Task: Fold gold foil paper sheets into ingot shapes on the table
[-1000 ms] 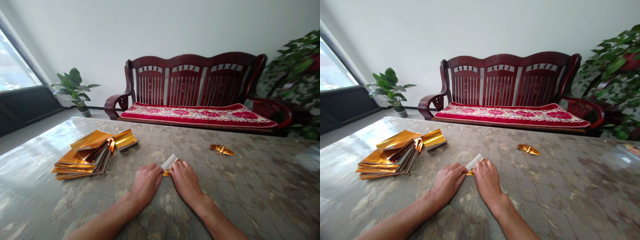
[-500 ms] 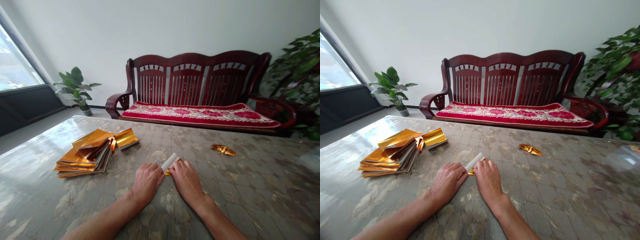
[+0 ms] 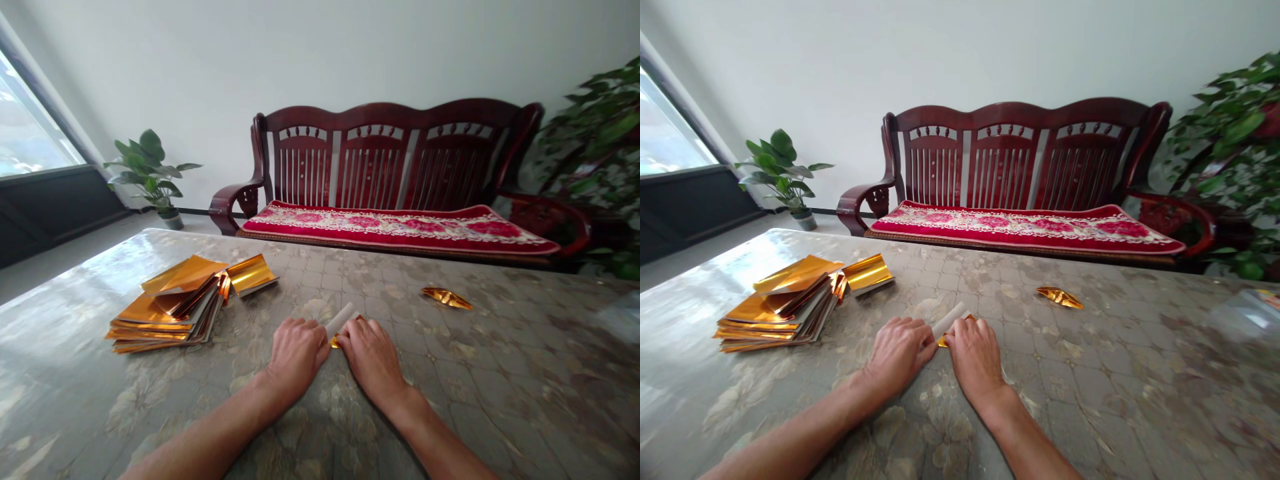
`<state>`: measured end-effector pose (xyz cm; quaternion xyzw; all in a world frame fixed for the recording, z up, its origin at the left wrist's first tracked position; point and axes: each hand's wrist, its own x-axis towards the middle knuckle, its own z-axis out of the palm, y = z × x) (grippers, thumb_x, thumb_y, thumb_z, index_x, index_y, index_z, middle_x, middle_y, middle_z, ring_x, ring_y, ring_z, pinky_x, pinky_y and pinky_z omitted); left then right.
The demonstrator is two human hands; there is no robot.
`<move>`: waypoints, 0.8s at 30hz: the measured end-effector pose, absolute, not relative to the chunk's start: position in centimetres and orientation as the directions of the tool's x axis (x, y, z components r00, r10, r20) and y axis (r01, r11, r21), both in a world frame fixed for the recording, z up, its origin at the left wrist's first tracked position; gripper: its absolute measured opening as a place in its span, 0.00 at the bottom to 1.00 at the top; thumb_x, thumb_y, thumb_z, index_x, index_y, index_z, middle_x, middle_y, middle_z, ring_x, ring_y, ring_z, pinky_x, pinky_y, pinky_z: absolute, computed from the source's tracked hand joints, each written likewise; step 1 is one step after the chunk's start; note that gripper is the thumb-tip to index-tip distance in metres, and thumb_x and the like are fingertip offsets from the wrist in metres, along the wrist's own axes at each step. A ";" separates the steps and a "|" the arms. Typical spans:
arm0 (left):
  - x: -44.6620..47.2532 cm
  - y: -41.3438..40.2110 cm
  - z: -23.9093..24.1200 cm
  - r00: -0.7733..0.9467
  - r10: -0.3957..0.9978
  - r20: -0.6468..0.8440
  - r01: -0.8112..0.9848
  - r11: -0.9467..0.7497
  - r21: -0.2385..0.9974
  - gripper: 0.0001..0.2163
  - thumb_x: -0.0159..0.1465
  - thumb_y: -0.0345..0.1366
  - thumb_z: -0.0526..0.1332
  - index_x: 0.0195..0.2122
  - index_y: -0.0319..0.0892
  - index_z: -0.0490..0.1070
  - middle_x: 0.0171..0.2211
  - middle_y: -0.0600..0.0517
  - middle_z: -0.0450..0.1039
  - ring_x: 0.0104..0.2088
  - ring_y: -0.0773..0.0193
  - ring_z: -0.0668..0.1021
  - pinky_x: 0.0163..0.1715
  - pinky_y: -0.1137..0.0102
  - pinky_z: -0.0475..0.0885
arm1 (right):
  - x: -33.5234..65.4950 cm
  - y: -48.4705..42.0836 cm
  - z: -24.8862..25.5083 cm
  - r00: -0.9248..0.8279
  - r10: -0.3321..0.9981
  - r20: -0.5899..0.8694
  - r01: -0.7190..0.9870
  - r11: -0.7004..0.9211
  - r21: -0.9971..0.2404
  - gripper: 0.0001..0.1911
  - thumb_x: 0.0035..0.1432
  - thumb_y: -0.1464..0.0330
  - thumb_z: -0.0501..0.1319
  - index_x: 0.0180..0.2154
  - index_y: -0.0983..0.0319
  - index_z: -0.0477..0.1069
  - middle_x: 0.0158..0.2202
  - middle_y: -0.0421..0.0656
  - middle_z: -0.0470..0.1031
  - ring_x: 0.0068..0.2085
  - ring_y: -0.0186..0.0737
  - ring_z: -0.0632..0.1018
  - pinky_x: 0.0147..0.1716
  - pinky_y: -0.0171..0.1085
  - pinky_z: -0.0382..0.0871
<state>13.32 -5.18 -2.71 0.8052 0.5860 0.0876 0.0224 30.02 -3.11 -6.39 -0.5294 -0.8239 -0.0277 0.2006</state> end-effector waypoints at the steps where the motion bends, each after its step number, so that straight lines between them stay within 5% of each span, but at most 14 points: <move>1: 13.3 -5.2 -2.7 0.290 0.949 0.120 0.940 -0.306 0.147 0.11 0.67 0.39 0.58 0.30 0.44 0.74 0.31 0.51 0.76 0.35 0.59 0.76 0.36 0.66 0.62 | 30.0 -3.1 -6.3 -0.352 0.865 0.357 0.879 0.437 -0.192 0.07 0.62 0.69 0.62 0.31 0.58 0.66 0.33 0.42 0.76 0.37 0.45 0.73 0.36 0.40 0.61; 7: 13.5 -5.6 -3.4 0.322 0.919 0.229 0.917 -0.363 0.167 0.08 0.70 0.39 0.57 0.39 0.48 0.76 0.40 0.52 0.75 0.40 0.59 0.75 0.40 0.66 0.64 | 30.1 -3.1 -6.1 -0.325 0.889 0.324 0.861 0.419 -0.288 0.08 0.62 0.68 0.63 0.31 0.58 0.65 0.33 0.41 0.76 0.35 0.43 0.73 0.34 0.40 0.60; 11: 13.7 -6.3 -4.3 0.460 0.860 0.221 0.872 -0.484 0.072 0.08 0.71 0.37 0.55 0.44 0.47 0.74 0.40 0.52 0.75 0.40 0.59 0.74 0.40 0.64 0.65 | 30.2 -3.0 -6.2 -0.338 0.876 0.345 0.856 0.438 -0.274 0.09 0.63 0.66 0.62 0.31 0.58 0.65 0.33 0.41 0.75 0.35 0.43 0.72 0.34 0.40 0.60; 24: 14.1 -6.8 -4.1 0.547 0.820 0.166 0.837 -0.536 -0.110 0.04 0.69 0.31 0.56 0.39 0.41 0.71 0.36 0.49 0.71 0.38 0.56 0.72 0.38 0.61 0.67 | 31.2 -3.7 -5.5 -0.175 0.933 0.313 0.936 0.256 -0.241 0.08 0.58 0.63 0.65 0.36 0.59 0.68 0.38 0.44 0.71 0.41 0.48 0.70 0.39 0.41 0.60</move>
